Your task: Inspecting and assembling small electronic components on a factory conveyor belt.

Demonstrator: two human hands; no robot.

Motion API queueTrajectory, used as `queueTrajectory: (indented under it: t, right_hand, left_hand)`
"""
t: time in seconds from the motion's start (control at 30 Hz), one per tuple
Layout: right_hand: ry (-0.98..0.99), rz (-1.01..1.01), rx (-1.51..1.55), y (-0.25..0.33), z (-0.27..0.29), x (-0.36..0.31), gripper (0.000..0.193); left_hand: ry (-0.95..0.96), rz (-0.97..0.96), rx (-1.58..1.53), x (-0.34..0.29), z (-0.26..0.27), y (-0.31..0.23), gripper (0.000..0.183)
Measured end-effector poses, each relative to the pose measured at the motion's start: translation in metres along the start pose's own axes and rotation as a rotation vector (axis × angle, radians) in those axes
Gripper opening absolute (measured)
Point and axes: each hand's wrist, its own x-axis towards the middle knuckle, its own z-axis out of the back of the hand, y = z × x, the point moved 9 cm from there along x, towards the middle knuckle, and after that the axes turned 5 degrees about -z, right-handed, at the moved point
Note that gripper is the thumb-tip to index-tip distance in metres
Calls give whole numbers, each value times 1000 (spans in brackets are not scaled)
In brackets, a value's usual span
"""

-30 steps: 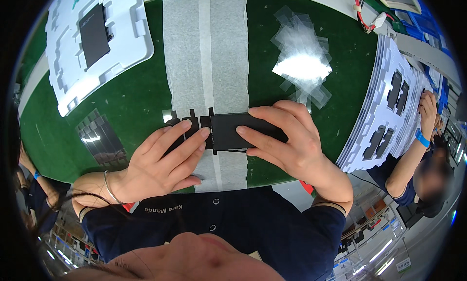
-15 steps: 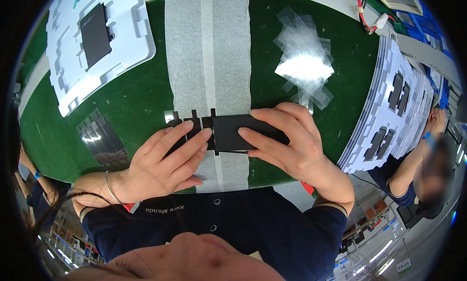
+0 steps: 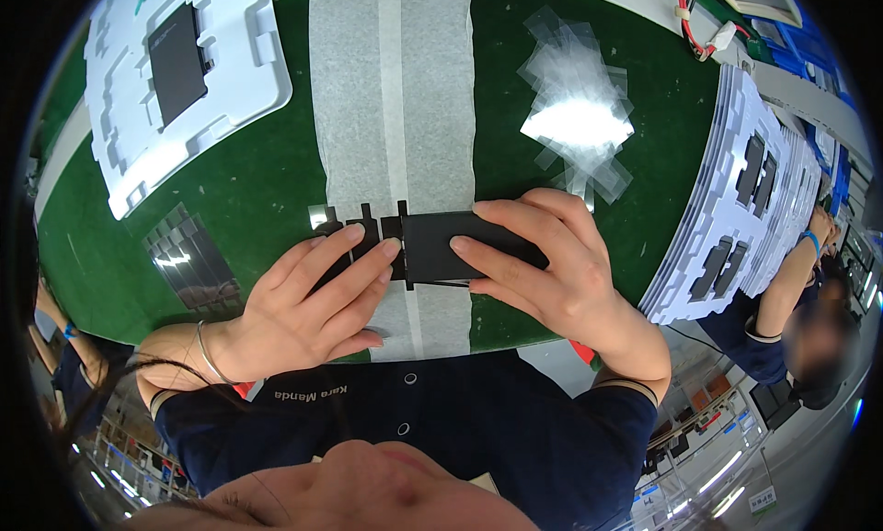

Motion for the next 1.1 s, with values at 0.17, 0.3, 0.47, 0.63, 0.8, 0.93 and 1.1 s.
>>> queueTrajectory:
  t: [0.17, 0.3, 0.47, 0.63, 0.8, 0.93, 1.1]
  right_hand:
    - [4, -4, 2, 0, 0, 0, 44]
    - [-6, 3, -3, 0, 0, 0, 43]
    - [-18, 10, -4, 1, 1, 0, 42]
    - [-27, 14, -5, 2, 1, 0, 42]
    - [-25, 9, -10, 1, 1, -1, 42]
    - [-23, 7, -12, 1, 1, -1, 42]
    - [-19, 4, -18, 2, 0, -2, 41]
  left_hand:
    - [2, 1, 15, 0, 1, 0, 45]
    - [13, 13, -6, 1, 1, 1, 47]
    - [8, 24, -9, 1, 0, 2, 48]
    - [0, 29, -8, 0, 1, 1, 49]
    - [8, 17, -7, 0, 0, 1, 50]
    - [9, 15, 0, 0, 0, 1, 50]
    - [11, 14, 9, -1, 0, -1, 50]
